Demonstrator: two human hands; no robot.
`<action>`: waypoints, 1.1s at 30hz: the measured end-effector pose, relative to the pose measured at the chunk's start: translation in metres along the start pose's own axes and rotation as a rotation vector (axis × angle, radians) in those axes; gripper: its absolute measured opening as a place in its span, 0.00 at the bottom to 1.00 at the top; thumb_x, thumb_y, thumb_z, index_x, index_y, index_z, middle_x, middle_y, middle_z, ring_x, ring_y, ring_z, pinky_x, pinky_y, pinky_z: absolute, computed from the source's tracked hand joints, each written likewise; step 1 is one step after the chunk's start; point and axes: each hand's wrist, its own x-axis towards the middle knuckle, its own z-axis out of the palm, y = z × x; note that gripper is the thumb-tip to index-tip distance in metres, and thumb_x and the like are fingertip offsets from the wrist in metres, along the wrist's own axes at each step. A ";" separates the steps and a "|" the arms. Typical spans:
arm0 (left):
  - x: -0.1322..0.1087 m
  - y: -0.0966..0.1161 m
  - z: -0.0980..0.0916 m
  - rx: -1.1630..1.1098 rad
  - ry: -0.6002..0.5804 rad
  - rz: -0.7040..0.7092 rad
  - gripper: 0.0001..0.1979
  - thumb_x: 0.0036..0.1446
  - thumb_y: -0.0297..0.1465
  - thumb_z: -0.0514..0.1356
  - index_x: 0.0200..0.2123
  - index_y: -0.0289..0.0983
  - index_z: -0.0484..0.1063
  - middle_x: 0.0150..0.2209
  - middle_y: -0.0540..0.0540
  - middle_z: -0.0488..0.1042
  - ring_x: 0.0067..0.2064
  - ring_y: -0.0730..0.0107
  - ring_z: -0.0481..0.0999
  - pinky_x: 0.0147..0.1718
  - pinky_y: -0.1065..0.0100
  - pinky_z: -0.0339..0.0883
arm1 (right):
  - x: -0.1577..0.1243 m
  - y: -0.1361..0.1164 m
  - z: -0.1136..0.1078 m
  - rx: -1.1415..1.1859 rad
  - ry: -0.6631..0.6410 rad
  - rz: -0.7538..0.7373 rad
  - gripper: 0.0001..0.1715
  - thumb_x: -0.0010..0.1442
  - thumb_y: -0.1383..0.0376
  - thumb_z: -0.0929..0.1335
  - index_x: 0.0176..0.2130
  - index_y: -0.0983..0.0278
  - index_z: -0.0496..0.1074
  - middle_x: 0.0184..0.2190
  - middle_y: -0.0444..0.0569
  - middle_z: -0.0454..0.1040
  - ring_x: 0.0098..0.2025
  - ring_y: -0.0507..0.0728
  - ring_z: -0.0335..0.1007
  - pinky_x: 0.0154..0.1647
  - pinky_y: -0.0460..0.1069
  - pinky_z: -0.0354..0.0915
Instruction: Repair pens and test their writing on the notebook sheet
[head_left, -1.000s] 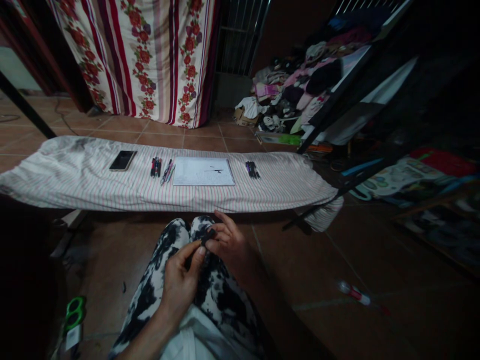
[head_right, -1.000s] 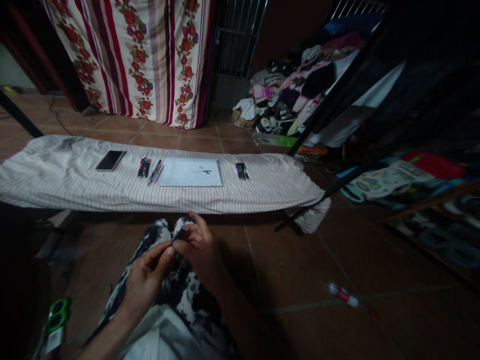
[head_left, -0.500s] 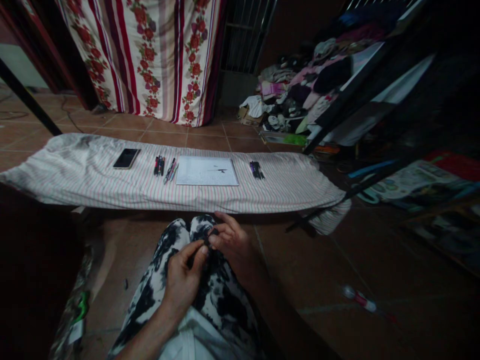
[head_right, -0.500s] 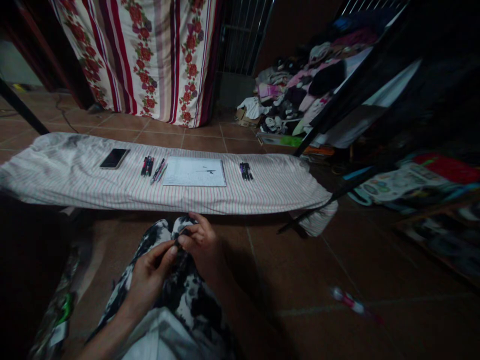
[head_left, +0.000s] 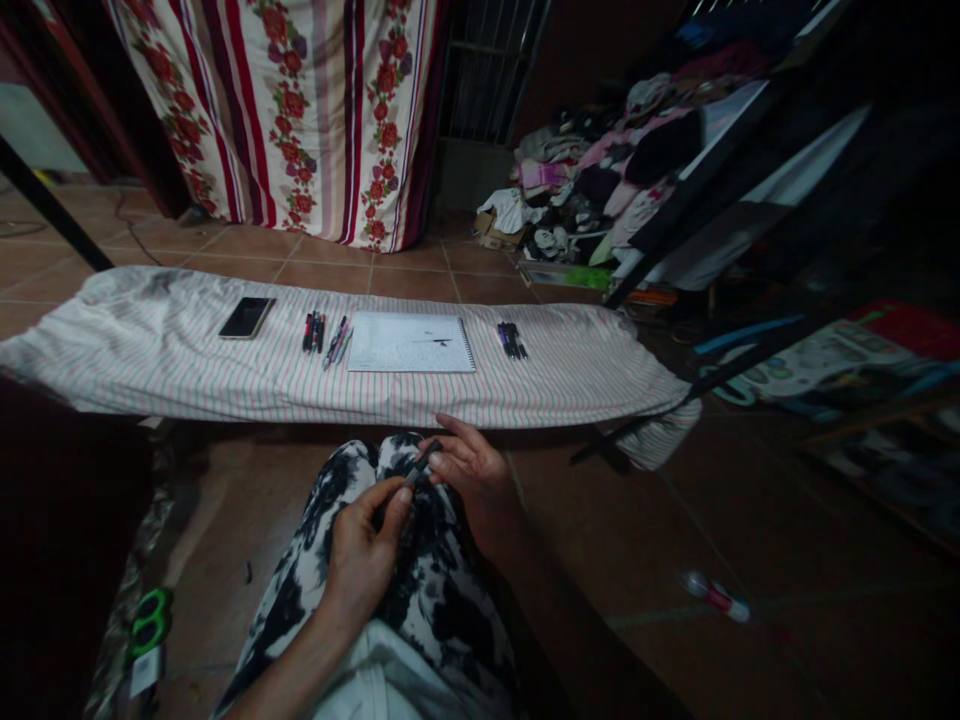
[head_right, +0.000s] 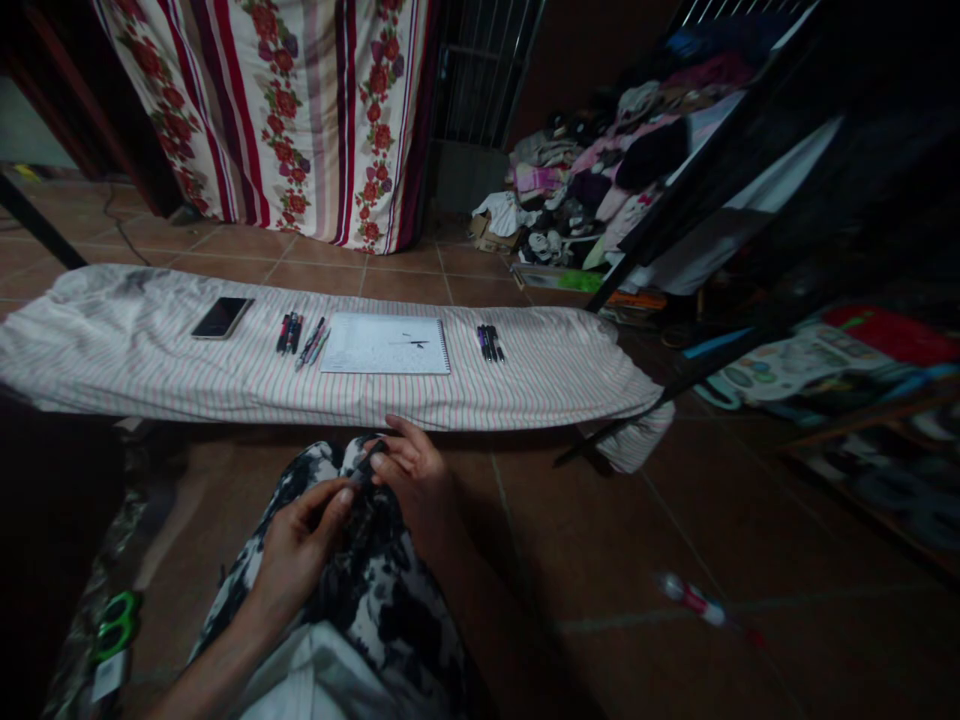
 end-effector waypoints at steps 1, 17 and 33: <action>0.000 0.000 0.000 -0.003 0.006 -0.001 0.16 0.50 0.39 0.57 0.35 0.33 0.76 0.22 0.48 0.74 0.29 0.64 0.73 0.26 0.70 0.65 | 0.001 0.000 -0.001 0.010 0.007 -0.009 0.27 0.46 0.63 0.71 0.47 0.63 0.65 0.34 0.48 0.75 0.34 0.53 0.71 0.30 0.46 0.65; 0.001 -0.002 -0.002 -0.071 0.037 -0.117 0.22 0.45 0.45 0.59 0.35 0.31 0.76 0.23 0.47 0.74 0.25 0.67 0.70 0.21 0.72 0.61 | 0.016 -0.015 -0.013 0.424 0.053 0.171 0.21 0.45 0.68 0.73 0.41 0.64 0.69 0.33 0.48 0.73 0.30 0.50 0.70 0.19 0.39 0.57; 0.003 0.002 -0.002 -0.087 0.016 -0.150 0.24 0.44 0.46 0.60 0.37 0.31 0.75 0.26 0.46 0.75 0.27 0.67 0.70 0.24 0.72 0.62 | 0.017 -0.014 -0.014 0.277 -0.031 0.104 0.19 0.49 0.66 0.70 0.43 0.63 0.68 0.37 0.48 0.74 0.35 0.50 0.70 0.24 0.40 0.62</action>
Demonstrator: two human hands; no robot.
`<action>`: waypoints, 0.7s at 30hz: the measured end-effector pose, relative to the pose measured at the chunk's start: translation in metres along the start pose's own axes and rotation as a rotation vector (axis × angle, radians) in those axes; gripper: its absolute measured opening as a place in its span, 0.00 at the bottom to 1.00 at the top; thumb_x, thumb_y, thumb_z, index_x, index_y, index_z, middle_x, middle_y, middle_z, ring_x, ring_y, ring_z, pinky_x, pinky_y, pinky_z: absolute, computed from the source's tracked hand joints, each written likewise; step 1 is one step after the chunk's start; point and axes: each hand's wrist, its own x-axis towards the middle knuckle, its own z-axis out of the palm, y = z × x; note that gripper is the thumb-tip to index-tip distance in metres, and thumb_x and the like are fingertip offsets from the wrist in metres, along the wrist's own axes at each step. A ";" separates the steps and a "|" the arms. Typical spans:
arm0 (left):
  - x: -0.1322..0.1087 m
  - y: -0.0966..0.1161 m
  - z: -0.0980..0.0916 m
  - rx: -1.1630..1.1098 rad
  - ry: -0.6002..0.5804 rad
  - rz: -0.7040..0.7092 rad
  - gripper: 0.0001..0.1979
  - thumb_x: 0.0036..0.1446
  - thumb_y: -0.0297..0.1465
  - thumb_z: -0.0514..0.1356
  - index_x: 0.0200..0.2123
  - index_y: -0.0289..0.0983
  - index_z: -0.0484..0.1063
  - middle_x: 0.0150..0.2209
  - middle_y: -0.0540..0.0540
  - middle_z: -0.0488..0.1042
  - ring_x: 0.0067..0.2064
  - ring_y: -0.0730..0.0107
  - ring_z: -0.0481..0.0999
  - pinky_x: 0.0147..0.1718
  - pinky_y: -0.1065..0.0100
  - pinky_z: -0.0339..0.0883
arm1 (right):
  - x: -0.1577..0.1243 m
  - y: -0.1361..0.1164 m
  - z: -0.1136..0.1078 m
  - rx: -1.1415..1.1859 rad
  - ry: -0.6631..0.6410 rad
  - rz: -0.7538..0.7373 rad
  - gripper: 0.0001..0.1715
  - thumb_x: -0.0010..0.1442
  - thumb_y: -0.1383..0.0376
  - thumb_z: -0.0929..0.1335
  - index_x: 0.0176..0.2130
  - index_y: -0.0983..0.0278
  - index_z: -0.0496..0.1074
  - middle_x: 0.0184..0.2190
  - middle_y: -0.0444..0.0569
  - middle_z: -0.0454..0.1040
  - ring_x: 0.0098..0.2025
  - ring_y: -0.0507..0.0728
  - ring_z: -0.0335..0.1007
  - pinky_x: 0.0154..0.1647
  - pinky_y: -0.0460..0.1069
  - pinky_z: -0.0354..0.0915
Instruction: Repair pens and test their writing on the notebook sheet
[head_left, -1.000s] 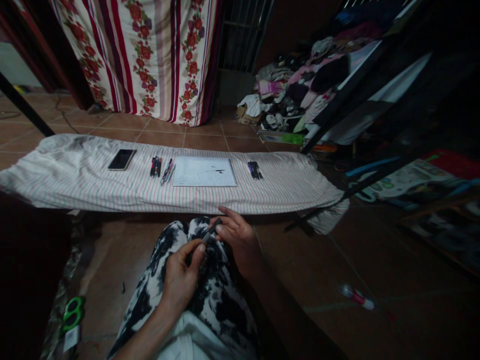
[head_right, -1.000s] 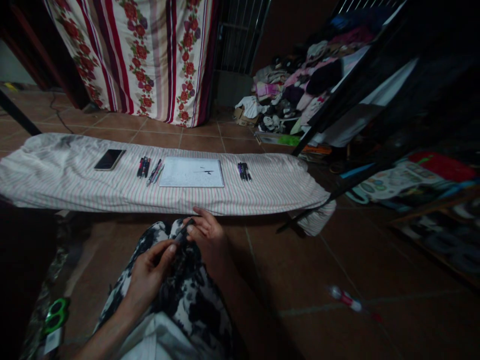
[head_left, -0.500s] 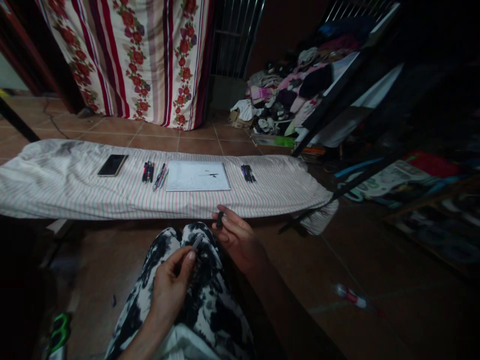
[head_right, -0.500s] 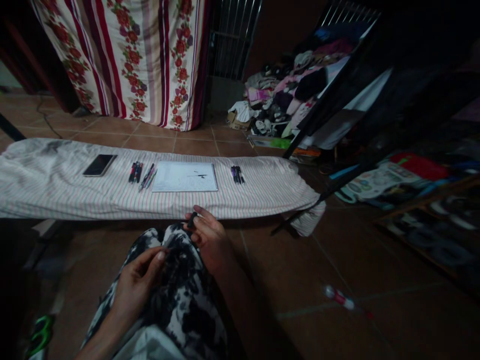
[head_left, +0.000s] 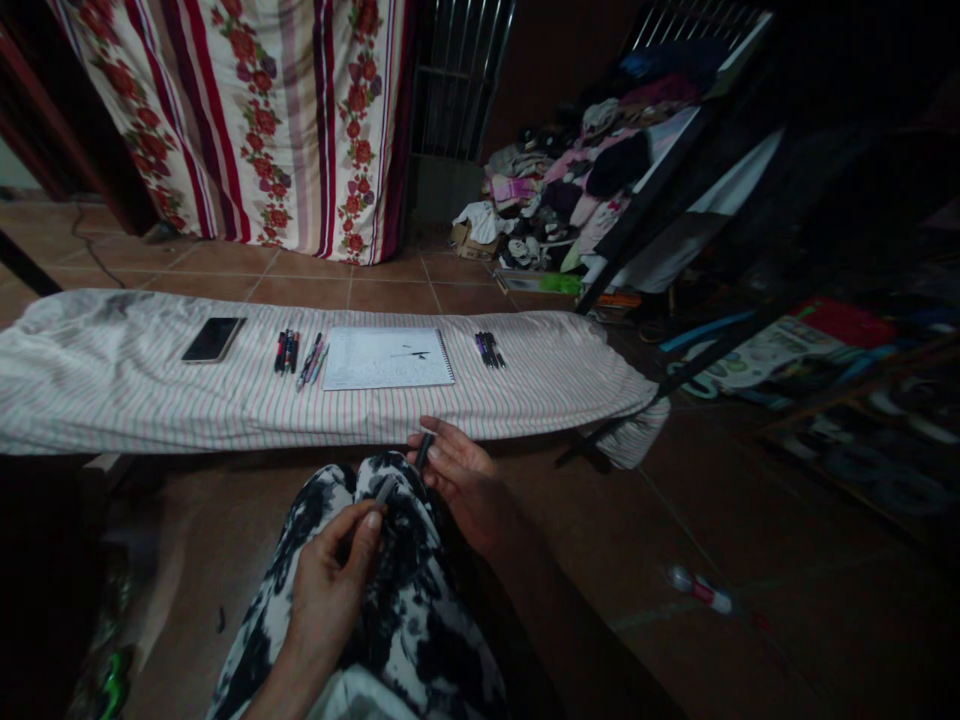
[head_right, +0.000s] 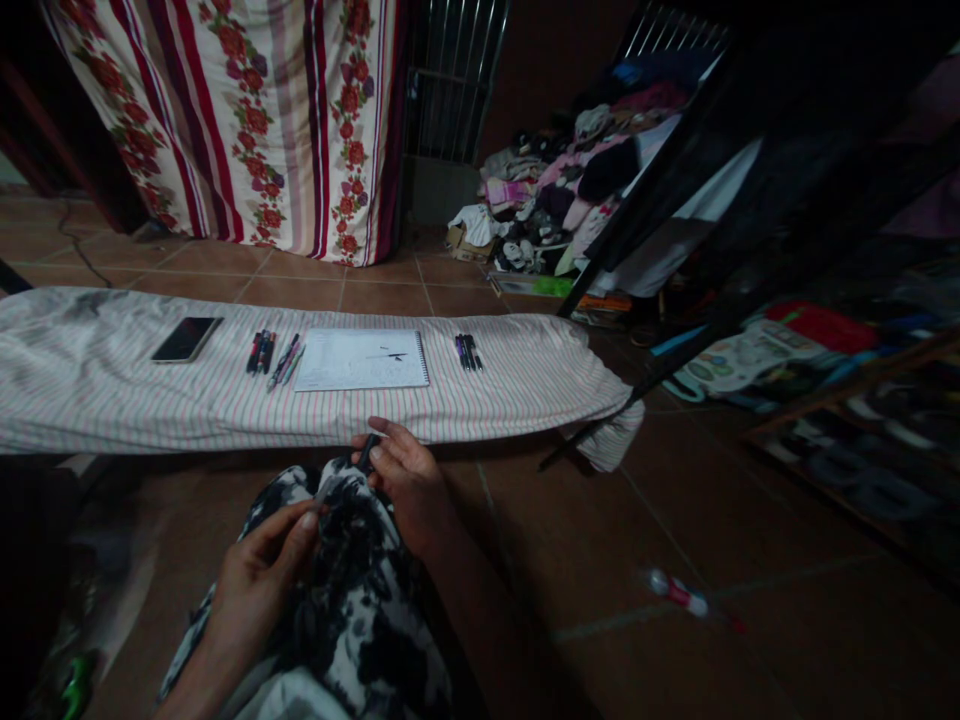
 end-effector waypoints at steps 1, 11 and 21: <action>0.000 0.001 0.000 0.008 0.003 0.003 0.24 0.44 0.45 0.60 0.37 0.31 0.75 0.27 0.46 0.75 0.28 0.67 0.70 0.24 0.72 0.62 | 0.000 0.001 -0.001 -0.047 -0.004 -0.025 0.20 0.50 0.66 0.70 0.44 0.62 0.68 0.38 0.48 0.73 0.36 0.51 0.71 0.25 0.41 0.63; 0.007 0.001 0.007 0.016 0.003 0.008 0.24 0.44 0.46 0.60 0.37 0.32 0.76 0.26 0.46 0.76 0.28 0.65 0.72 0.23 0.71 0.63 | 0.013 0.010 -0.017 -0.367 -0.026 -0.206 0.23 0.52 0.64 0.67 0.49 0.59 0.63 0.38 0.47 0.74 0.33 0.51 0.70 0.30 0.45 0.64; 0.039 0.002 0.019 0.030 -0.025 0.028 0.24 0.44 0.46 0.61 0.36 0.32 0.76 0.23 0.47 0.73 0.25 0.68 0.69 0.22 0.71 0.61 | 0.063 0.019 -0.060 -0.538 0.204 -0.224 0.16 0.47 0.62 0.68 0.38 0.62 0.66 0.31 0.47 0.73 0.30 0.52 0.68 0.25 0.46 0.63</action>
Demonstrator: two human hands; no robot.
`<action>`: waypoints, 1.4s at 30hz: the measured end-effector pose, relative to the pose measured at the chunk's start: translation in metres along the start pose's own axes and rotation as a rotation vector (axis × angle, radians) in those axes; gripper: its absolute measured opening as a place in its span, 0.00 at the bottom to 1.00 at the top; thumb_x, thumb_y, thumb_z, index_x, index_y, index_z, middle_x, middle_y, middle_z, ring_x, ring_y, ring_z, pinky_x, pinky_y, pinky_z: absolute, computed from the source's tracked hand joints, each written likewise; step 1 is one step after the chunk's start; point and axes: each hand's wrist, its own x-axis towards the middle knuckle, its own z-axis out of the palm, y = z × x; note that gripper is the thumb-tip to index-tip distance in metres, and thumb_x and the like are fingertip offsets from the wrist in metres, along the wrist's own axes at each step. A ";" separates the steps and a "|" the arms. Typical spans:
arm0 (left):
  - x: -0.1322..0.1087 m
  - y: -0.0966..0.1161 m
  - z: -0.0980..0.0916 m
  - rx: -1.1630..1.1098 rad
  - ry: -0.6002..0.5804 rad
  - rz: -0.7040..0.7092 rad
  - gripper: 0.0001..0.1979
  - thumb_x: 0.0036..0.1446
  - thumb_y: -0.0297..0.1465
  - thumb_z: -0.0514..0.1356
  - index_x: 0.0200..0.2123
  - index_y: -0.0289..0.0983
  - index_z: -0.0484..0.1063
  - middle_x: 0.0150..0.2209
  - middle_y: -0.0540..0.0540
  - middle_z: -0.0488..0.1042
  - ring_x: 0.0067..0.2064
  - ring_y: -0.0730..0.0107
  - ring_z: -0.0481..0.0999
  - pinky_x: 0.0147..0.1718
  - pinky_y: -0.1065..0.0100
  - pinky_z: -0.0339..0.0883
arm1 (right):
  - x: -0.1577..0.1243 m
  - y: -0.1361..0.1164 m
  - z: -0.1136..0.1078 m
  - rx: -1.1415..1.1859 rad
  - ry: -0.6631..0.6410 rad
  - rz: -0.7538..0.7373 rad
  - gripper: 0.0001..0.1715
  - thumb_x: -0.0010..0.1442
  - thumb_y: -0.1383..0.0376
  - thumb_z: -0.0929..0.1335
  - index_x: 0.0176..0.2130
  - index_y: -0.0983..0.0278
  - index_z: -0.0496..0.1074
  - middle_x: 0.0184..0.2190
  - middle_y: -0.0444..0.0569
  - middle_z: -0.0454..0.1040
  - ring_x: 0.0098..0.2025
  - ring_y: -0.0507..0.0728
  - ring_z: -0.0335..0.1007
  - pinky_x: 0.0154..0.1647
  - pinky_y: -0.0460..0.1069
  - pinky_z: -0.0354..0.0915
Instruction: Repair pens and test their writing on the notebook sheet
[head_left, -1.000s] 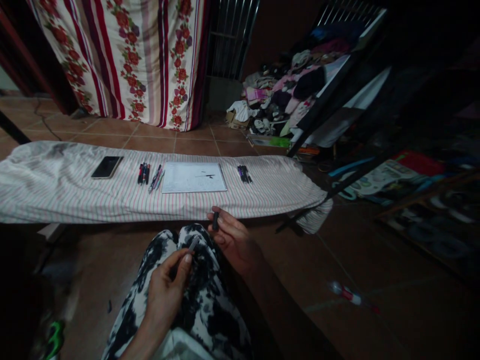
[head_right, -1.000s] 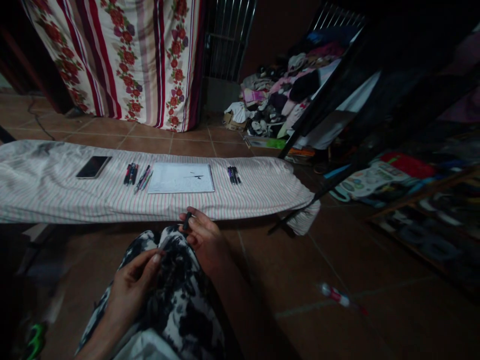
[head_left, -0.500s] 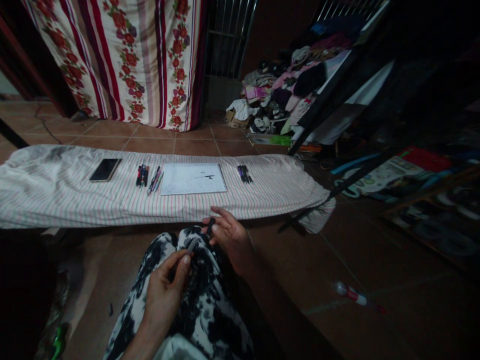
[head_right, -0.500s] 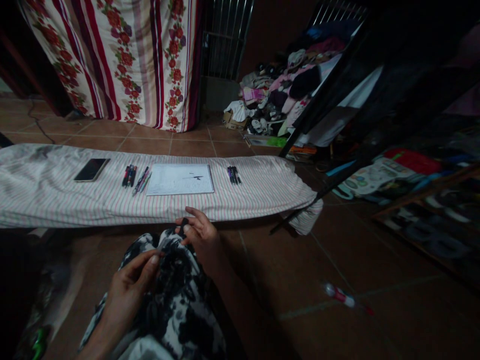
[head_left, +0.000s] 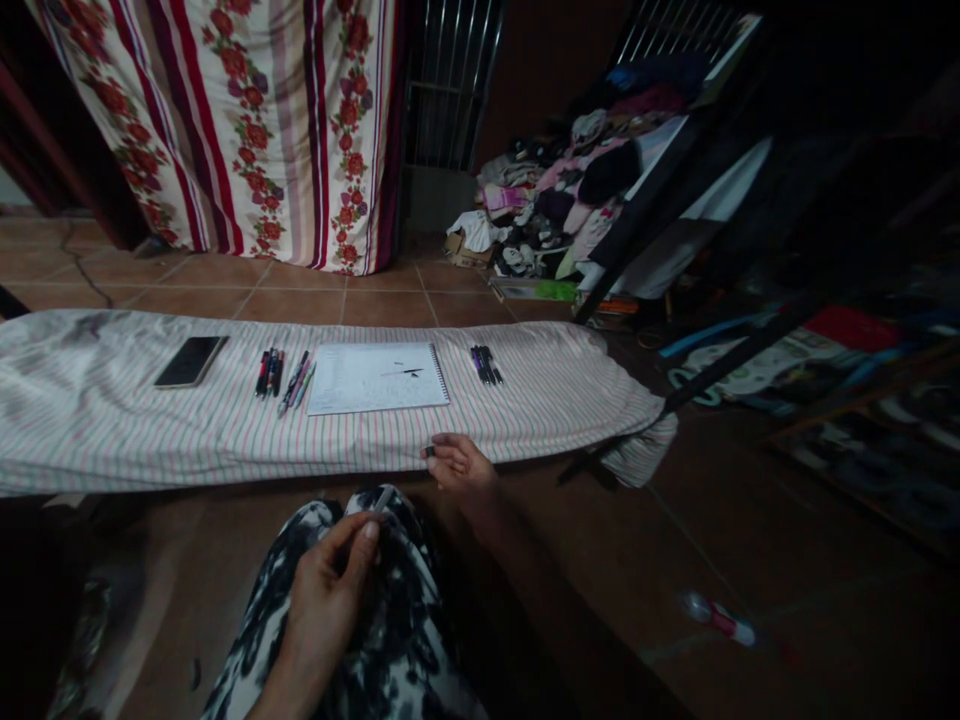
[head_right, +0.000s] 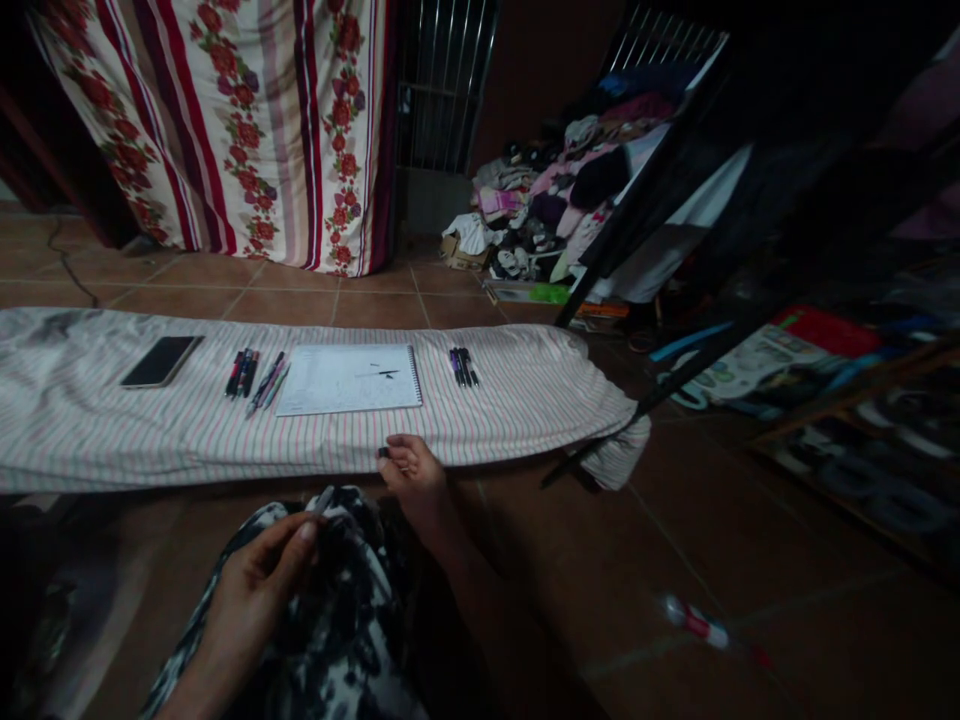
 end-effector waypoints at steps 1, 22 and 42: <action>0.004 0.000 0.002 -0.007 -0.013 -0.008 0.24 0.44 0.47 0.60 0.36 0.32 0.76 0.21 0.49 0.72 0.23 0.70 0.67 0.20 0.72 0.59 | 0.011 0.005 -0.005 -0.043 0.045 -0.007 0.15 0.46 0.61 0.68 0.36 0.63 0.66 0.29 0.47 0.72 0.29 0.52 0.68 0.25 0.46 0.63; 0.074 -0.020 0.035 -0.176 -0.176 -0.214 0.30 0.40 0.52 0.60 0.38 0.33 0.73 0.18 0.53 0.63 0.19 0.75 0.59 0.18 0.74 0.51 | 0.210 0.029 -0.016 -0.926 0.153 -0.151 0.09 0.51 0.70 0.64 0.36 0.63 0.68 0.32 0.48 0.74 0.35 0.54 0.69 0.37 0.47 0.59; 0.049 -0.015 0.017 -0.233 -0.127 -0.185 0.28 0.42 0.50 0.61 0.37 0.32 0.73 0.18 0.53 0.65 0.20 0.76 0.61 0.18 0.75 0.53 | 0.095 -0.093 -0.004 0.141 0.079 -0.417 0.28 0.59 0.45 0.53 0.49 0.55 0.63 0.52 0.50 0.63 0.52 0.59 0.61 0.43 0.56 0.66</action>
